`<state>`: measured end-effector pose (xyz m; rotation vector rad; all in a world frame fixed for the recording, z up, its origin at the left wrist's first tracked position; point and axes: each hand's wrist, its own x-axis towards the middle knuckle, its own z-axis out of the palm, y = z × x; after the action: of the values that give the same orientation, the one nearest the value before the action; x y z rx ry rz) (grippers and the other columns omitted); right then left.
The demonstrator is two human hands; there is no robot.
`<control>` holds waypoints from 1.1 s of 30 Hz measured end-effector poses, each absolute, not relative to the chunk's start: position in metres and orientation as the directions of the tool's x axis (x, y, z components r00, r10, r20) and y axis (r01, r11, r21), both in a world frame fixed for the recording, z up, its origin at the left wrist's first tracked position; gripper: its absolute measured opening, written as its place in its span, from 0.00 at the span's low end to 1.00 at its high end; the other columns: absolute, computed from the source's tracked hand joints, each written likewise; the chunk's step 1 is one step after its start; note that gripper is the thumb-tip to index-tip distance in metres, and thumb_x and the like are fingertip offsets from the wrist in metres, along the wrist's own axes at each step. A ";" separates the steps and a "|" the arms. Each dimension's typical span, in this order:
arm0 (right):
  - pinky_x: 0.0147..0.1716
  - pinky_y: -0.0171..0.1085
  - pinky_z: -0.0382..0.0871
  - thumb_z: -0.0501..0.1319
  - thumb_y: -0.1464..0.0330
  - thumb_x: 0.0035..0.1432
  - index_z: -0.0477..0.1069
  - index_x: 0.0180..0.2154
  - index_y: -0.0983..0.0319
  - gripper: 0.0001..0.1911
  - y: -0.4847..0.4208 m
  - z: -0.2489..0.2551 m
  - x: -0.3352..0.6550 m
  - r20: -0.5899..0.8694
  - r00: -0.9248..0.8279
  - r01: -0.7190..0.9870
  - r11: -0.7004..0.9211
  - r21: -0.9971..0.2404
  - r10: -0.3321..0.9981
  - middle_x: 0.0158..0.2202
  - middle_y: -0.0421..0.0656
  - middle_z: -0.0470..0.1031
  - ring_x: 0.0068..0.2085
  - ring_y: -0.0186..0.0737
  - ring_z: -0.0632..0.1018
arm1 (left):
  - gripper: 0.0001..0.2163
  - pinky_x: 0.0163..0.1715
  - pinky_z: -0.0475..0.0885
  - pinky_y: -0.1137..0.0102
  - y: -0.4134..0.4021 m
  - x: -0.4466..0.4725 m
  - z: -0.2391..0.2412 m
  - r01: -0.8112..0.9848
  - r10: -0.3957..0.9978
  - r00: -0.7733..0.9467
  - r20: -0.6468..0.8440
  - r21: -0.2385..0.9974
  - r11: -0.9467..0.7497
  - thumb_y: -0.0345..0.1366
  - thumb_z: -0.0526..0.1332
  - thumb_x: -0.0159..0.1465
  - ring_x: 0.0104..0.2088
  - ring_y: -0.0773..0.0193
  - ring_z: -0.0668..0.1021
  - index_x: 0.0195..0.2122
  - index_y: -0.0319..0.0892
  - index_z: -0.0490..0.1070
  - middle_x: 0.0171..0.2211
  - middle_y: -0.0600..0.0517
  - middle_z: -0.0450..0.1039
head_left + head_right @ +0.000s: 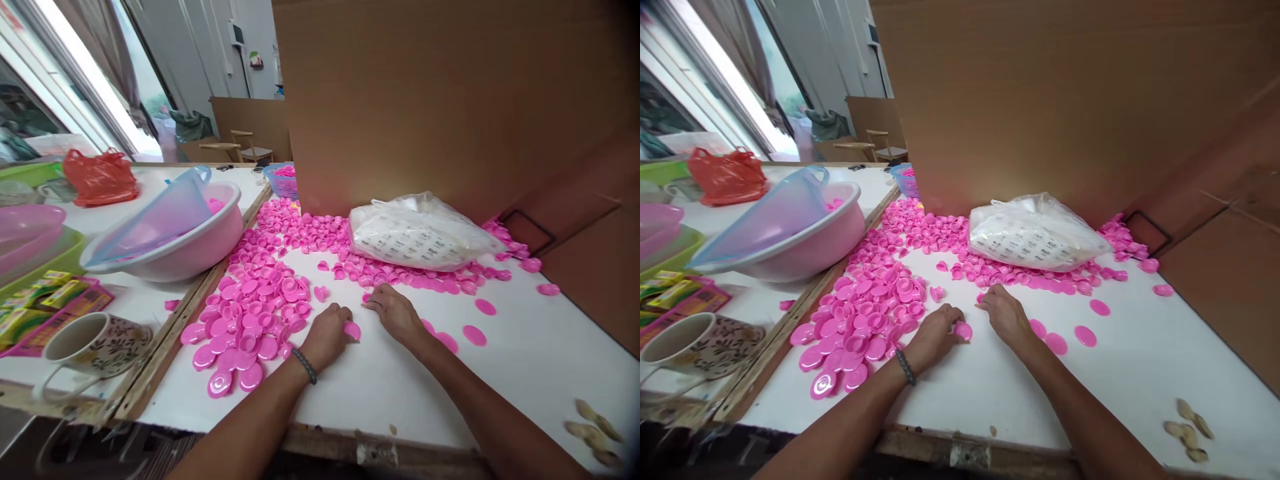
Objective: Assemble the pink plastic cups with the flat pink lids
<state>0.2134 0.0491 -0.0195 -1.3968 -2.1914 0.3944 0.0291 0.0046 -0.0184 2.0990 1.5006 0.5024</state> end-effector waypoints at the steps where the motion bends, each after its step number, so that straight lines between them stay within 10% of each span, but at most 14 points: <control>1: 0.29 0.35 0.66 0.52 0.67 0.59 0.70 0.25 0.61 0.13 0.045 -0.020 0.216 0.261 -0.311 0.768 0.404 -0.497 0.914 0.35 0.43 0.68 0.30 0.34 0.71 | 0.12 0.30 0.64 0.71 0.006 0.030 -0.019 0.762 0.954 0.299 0.017 0.598 -0.249 0.36 0.65 0.52 0.30 0.64 0.71 0.37 0.42 0.68 0.34 0.51 0.67; 15: 0.33 0.34 0.66 0.49 0.73 0.61 0.72 0.33 0.62 0.13 0.025 -0.016 0.198 0.338 -0.500 0.619 0.603 -0.504 0.797 0.32 0.44 0.72 0.35 0.36 0.72 | 0.13 0.29 0.65 0.70 0.014 0.043 -0.025 0.704 0.986 0.151 0.078 0.691 -0.162 0.38 0.60 0.56 0.27 0.67 0.70 0.42 0.41 0.65 0.34 0.50 0.70; 33: 0.30 0.32 0.62 0.54 0.72 0.59 0.69 0.24 0.63 0.12 0.034 -0.011 0.216 0.237 -0.308 0.768 0.388 -0.510 0.921 0.28 0.42 0.71 0.31 0.34 0.71 | 0.04 0.30 0.62 0.72 0.013 0.053 -0.017 0.728 0.940 0.254 0.227 0.595 -0.340 0.36 0.56 0.59 0.32 0.66 0.69 0.33 0.42 0.61 0.32 0.53 0.65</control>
<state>0.2162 0.0339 -0.0108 -1.4463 -2.1606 0.4159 0.0528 0.0133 -0.0174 2.1630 1.5256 0.7895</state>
